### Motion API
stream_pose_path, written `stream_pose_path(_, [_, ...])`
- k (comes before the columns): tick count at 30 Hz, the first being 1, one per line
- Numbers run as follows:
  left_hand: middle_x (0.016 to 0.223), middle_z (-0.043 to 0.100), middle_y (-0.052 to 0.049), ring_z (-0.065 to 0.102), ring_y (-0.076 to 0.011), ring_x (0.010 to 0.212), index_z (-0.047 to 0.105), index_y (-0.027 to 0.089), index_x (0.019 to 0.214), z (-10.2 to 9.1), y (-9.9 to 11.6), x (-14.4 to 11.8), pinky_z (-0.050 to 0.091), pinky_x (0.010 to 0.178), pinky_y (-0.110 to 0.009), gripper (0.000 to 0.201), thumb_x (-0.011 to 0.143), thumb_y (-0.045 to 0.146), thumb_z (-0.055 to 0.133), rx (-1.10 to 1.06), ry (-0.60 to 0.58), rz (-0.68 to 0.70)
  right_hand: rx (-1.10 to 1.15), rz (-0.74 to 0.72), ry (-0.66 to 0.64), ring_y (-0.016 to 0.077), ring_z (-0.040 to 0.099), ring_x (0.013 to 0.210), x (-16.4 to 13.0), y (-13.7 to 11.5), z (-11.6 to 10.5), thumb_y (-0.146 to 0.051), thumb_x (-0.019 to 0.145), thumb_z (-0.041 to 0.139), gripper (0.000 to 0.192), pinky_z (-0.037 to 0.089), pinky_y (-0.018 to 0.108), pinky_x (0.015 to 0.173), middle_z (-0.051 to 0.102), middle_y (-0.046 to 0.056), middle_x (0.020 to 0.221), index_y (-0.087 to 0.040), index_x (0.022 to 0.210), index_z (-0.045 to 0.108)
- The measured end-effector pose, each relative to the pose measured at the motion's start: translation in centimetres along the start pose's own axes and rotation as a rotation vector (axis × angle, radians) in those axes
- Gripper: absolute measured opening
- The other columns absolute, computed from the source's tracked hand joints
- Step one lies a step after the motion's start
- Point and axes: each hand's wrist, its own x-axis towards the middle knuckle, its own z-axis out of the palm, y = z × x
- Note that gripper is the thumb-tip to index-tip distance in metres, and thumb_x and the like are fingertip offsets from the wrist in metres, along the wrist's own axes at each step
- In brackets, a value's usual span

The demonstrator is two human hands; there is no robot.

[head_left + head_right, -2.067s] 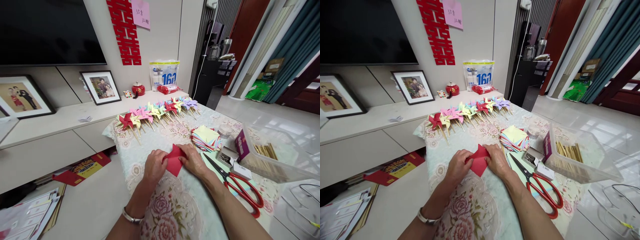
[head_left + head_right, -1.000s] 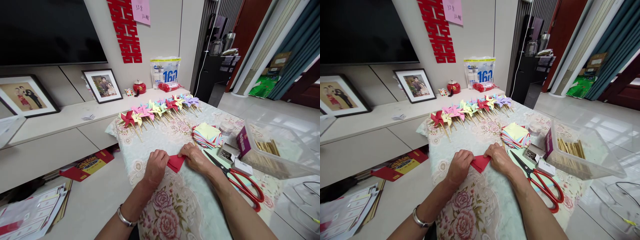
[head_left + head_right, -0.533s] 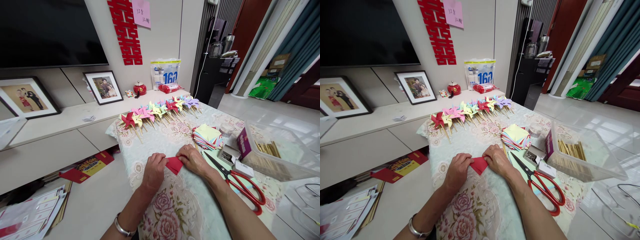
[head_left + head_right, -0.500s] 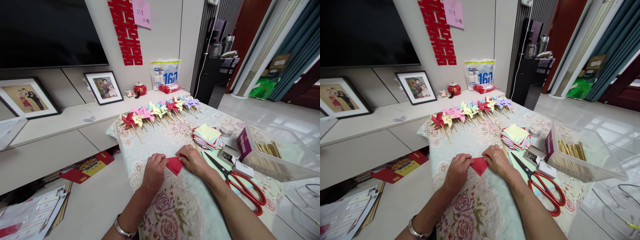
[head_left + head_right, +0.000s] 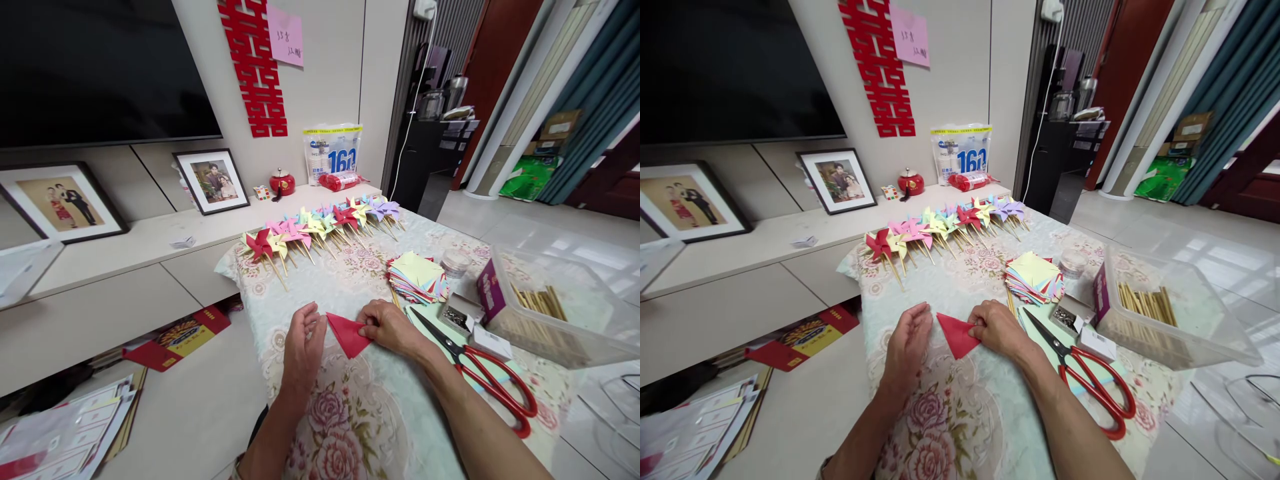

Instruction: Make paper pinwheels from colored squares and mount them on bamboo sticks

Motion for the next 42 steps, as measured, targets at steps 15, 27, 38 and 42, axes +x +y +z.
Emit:
stream_pose_path(15, [0.104,0.077,-0.01,0.073,-0.0249,0.089,0.057,0.018,0.114,2.6,2.2,0.1,0.057,0.08,-0.037,0.046,0.071,0.021,0.072,-0.182,-0.226,-0.074,0.858,0.217,0.016,0.0149,0.057,0.064,0.2,-1.6,0.1,-0.049,0.063,0.086,0.038,0.04,0.028,0.062,0.071,0.001,0.073,-0.018,0.083,0.076])
stream_pose_path(27, [0.095,0.076,-0.005,0.068,-0.0207,0.077,0.059,0.019,0.119,1.8,4.7,0.0,0.05,0.07,-0.031,0.045,0.074,0.016,0.06,0.241,-0.387,0.056,0.922,0.226,-0.021,0.0104,0.048,0.052,0.2,-1.3,0.3,-0.05,0.061,0.088,0.039,0.032,0.025,0.054,0.064,-0.003,0.058,-0.016,0.066,0.069])
stream_pose_path(38, [0.101,0.077,-0.007,0.072,-0.0236,0.085,0.065,0.02,0.112,3.1,3.6,-0.6,0.056,0.075,-0.033,0.041,0.072,0.02,0.07,0.084,-0.224,0.027,0.987,0.267,0.059,0.0102,0.045,0.052,0.2,-1.5,0.2,-0.049,0.056,0.09,0.042,0.03,0.026,0.055,0.061,-0.004,0.057,-0.018,0.062,0.063])
stream_pose_path(42, [0.106,0.078,-0.01,0.074,-0.0244,0.091,0.066,0.02,0.112,3.3,3.0,-0.8,0.058,0.08,-0.034,0.041,0.072,0.02,0.073,-0.068,-0.193,0.029,1.06,0.303,0.104,0.0095,0.041,0.051,0.2,-1.9,0.1,-0.049,0.054,0.091,0.044,0.027,0.025,0.055,0.057,-0.005,0.054,-0.018,0.058,0.059])
